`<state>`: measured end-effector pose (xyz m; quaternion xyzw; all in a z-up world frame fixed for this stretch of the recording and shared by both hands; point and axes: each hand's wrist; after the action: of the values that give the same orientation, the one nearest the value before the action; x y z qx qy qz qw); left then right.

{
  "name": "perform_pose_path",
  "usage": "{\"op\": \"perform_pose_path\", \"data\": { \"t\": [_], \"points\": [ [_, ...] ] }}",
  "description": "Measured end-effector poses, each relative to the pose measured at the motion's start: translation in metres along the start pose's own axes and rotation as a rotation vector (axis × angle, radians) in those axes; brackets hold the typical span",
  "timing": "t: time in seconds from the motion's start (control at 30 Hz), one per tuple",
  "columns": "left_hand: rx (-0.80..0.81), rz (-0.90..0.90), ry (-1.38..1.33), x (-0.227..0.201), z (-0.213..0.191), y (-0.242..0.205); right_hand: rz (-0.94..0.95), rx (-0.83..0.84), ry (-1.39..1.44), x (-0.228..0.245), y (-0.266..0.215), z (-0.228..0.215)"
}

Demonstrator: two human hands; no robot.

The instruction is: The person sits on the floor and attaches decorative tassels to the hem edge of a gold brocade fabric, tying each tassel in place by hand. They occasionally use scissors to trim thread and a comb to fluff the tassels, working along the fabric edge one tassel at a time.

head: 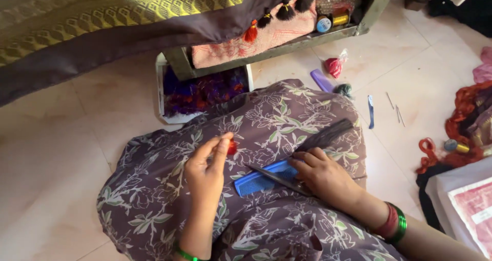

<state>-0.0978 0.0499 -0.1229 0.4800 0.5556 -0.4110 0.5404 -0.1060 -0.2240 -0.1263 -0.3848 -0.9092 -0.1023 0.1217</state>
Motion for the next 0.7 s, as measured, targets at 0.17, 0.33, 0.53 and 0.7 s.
{"op": "perform_pose_path", "data": {
  "t": [0.17, 0.33, 0.53, 0.7],
  "points": [
    [-0.087, 0.016, 0.15, -0.003, -0.032, 0.002, 0.161, 0.072, -0.006, 0.007, 0.006, -0.006],
    [-0.16, 0.017, 0.039, 0.014, -0.043, 0.01, 0.101, 0.075, -0.076, -0.002, -0.005, 0.005],
    [-0.179, 0.017, 0.122, 0.026, -0.035, 0.019, 0.159, 0.16, -0.039, 0.0, 0.005, -0.001],
    [-0.236, -0.037, 0.031, 0.06, -0.041, 0.023, 0.291, 0.363, 0.052, -0.008, 0.005, 0.004]
  ]
}}
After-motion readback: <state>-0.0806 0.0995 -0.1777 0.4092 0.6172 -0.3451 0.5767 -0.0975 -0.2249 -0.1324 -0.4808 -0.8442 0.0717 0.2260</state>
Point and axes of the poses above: each hand's wrist, its own y-axis towards the middle knuckle, its own z-axis out of the palm, x = y × z, and after that the axes turned 4 degrees about x, right-handed
